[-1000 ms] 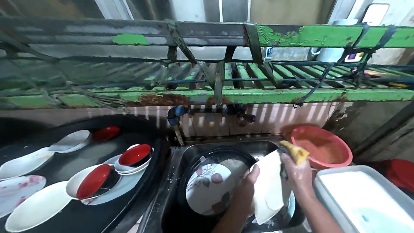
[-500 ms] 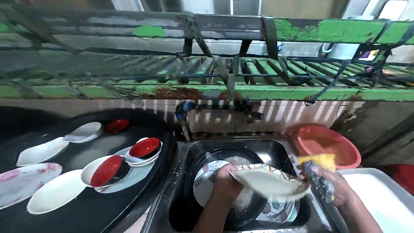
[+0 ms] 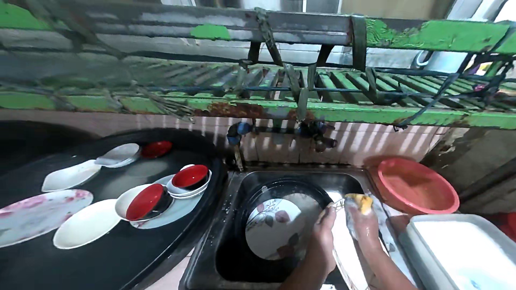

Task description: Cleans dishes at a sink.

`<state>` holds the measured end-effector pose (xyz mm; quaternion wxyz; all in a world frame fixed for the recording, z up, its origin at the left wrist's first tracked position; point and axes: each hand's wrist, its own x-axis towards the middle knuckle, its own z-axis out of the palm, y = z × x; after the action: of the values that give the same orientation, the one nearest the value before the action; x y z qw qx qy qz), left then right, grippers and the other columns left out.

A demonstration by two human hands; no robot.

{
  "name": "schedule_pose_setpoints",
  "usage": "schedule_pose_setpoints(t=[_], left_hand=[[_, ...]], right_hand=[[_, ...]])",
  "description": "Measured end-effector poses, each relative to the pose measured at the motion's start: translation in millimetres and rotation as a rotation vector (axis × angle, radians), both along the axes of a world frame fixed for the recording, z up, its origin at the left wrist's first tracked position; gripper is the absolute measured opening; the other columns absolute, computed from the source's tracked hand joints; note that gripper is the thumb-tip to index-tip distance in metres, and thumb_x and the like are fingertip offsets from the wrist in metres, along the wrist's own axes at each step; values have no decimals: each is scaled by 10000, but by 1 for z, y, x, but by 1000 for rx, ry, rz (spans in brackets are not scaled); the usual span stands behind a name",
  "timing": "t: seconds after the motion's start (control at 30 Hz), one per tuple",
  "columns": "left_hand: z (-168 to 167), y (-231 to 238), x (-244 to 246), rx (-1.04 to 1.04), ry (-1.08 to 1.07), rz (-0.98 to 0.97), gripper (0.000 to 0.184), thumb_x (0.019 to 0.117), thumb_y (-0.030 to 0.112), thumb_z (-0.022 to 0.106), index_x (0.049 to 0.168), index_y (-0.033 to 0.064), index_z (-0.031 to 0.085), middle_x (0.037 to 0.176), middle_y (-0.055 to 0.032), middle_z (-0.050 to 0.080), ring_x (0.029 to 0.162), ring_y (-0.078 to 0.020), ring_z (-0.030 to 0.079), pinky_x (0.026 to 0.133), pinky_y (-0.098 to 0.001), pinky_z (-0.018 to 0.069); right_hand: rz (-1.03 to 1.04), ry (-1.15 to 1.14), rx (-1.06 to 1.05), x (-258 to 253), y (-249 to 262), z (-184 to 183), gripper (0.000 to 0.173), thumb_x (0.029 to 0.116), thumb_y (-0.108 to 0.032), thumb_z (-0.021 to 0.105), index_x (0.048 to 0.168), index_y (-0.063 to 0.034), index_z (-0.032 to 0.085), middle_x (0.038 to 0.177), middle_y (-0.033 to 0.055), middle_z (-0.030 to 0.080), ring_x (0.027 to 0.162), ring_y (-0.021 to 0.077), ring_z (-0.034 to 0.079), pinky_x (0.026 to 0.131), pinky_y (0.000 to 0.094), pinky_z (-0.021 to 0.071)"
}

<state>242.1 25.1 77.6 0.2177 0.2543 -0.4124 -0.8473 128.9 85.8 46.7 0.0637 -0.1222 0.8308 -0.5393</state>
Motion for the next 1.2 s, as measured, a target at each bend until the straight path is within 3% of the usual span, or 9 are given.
schedule_pose_setpoints(t=[0.13, 0.2, 0.33, 0.53, 0.67, 0.8, 0.93, 1.07, 1.2], left_hand=[[-4, -14, -11, -38, 27, 120, 395, 1096, 303, 435, 1348, 40, 589, 1189, -125, 680, 1065, -194, 667, 915, -398, 567], [0, -40, -2, -103, -28, 165, 432, 1096, 353, 440, 1419, 95, 565, 1314, -108, 650, 1173, -203, 633, 989, -432, 526], [-2, -65, 13, -118, 0, 196, 437, 1104, 373, 414, 1413, 119, 591, 1288, -111, 681, 1150, -221, 669, 968, -439, 563], [15, -25, 18, -34, -194, 83, 335, 1093, 292, 476, 1248, 53, 653, 1020, -111, 707, 906, -177, 691, 803, -357, 582], [11, -43, 31, -174, -17, 132, 396, 1103, 271, 398, 1401, 99, 593, 1216, -100, 697, 1053, -191, 688, 891, -398, 581], [-4, -61, 17, -231, -42, 308, 424, 1098, 323, 437, 1446, 116, 564, 1335, -90, 659, 1181, -200, 649, 976, -438, 551], [-73, -92, 22, -914, -402, 366, 405, 1046, 43, 467, 1438, -29, 542, 1539, -172, 497, 1408, -303, 498, 1160, -496, 405], [-118, -137, 40, -588, -518, 523, 477, 1101, 190, 427, 1534, -9, 396, 1544, -224, 455, 1424, -309, 456, 1178, -469, 374], [-128, -151, 43, -939, -863, 529, 551, 1046, 185, 534, 1520, -58, 391, 1599, -331, 301, 1500, -490, 270, 1199, -621, 262]], right_hand=[[133, -13, -58, 51, -12, 13, 523, 906, -200, 716, 1323, 76, 565, 1225, 246, 649, 1129, 308, 644, 1007, 463, 523], [291, 57, 33, 70, -2, 10, 589, 874, -282, 727, 1305, 98, 594, 1288, 269, 626, 1220, 345, 601, 1072, 466, 472], [314, 230, 260, 38, 24, -21, 606, 905, -435, 696, 1274, 44, 648, 1316, 269, 620, 1272, 411, 572, 1110, 541, 444], [366, 492, 217, 11, -5, 2, 455, 919, -378, 727, 1210, -28, 707, 1232, 192, 684, 1208, 369, 624, 1066, 536, 489], [296, 557, 492, -32, 25, -15, 454, 926, -365, 739, 1245, -45, 699, 1265, 217, 668, 1248, 407, 595, 1091, 571, 456], [311, 223, 441, 23, 23, -39, 584, 918, -387, 716, 1297, 50, 635, 1311, 280, 627, 1264, 431, 584, 1105, 555, 452], [593, -76, 304, 73, 3, -31, 467, 952, -282, 679, 1334, -17, 639, 1349, 183, 636, 1304, 278, 574, 1148, 415, 426], [389, -146, 118, 37, 63, 22, 541, 937, -245, 700, 1357, 63, 554, 1247, 211, 658, 1151, 255, 646, 1028, 426, 517], [55, 97, 138, -31, 174, 48, 533, 937, -304, 671, 1365, -8, 554, 1125, 152, 687, 923, 209, 690, 823, 448, 589]])
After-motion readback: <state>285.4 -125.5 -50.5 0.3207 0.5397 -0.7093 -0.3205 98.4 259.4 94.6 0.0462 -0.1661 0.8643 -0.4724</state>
